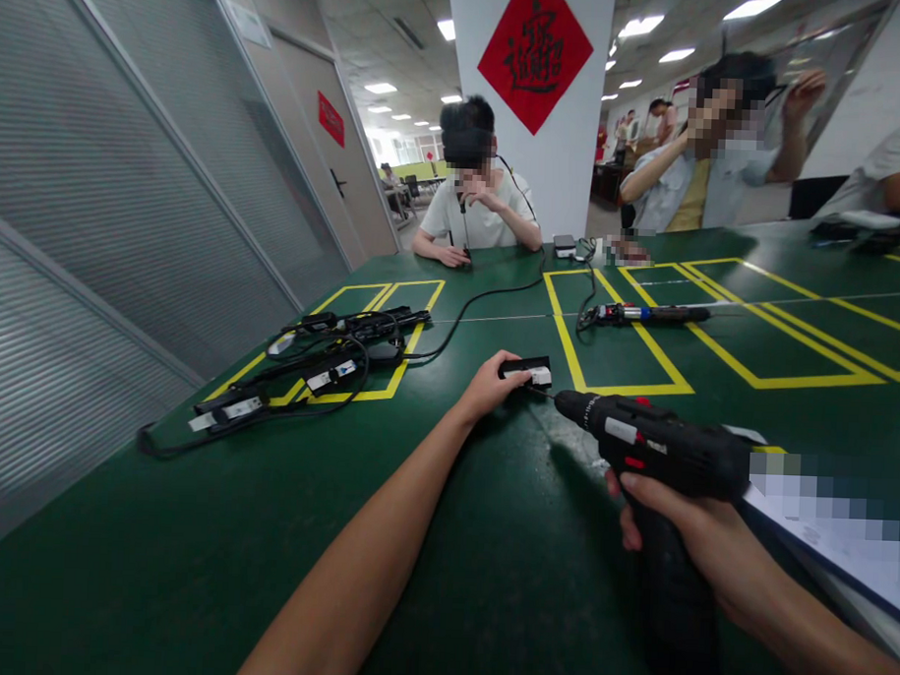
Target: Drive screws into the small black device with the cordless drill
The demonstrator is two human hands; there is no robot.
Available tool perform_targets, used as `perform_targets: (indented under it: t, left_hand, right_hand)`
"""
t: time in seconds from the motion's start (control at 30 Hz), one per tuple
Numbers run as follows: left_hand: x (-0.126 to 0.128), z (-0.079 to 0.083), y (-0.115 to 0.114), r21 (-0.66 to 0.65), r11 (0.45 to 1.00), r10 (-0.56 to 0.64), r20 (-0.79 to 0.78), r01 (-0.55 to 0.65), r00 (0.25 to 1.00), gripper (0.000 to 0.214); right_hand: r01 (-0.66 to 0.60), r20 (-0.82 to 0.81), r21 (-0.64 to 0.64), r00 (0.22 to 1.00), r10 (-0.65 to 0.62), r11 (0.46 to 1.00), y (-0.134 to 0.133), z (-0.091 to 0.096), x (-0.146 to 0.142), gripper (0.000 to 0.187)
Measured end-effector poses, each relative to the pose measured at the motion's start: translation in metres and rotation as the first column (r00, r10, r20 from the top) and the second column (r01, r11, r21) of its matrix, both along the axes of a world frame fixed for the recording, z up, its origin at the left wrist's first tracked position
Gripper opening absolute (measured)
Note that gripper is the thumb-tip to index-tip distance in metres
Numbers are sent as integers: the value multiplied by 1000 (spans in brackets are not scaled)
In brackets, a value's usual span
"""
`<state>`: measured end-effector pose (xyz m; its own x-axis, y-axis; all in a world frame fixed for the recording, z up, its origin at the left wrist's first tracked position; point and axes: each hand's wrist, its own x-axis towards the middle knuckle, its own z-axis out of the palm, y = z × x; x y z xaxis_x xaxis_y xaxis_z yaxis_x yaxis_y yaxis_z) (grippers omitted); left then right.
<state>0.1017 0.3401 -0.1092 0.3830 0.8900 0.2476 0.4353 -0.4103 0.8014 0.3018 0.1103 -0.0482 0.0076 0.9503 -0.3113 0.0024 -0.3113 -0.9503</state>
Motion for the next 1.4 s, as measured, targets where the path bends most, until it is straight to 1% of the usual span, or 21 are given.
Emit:
perform_targets:
  t: [0.13, 0.3, 0.7, 0.87, 1.13, 1.4]
  left_hand:
    - [0, -1, 1, 5, 1000, -14, 16, 14, 1000, 40]
    - [-1, -1, 1, 13, 1000, -19, 6, 19, 1000, 39]
    - [0, 2, -1, 1, 1000, -15, 6, 15, 1000, 39]
    - [0, 2, 0, 8, 1000, -16, 10, 16, 1000, 38]
    - [-1, 0, 1, -1, 1000, -27, 17, 27, 999, 42]
    - [-2, -3, 3, -3, 1000, -30, 25, 31, 999, 42]
  right_hand:
    - [0, -37, -16, 999, 0, 1000, -1, 1, 0, 30]
    - [13, -10, -26, 1000, -14, 1000, 0, 2, 0, 32]
    - [7, -19, -24, 1000, -7, 1000, -1, 0, 0, 31]
    - [13, -50, -28, 999, -14, 1000, -1, -2, 0, 30]
    - [-2, -38, -13, 999, 2, 1000, -1, -4, 1, 31]
    - [13, -56, -20, 998, -14, 1000, 0, -4, 0, 30]
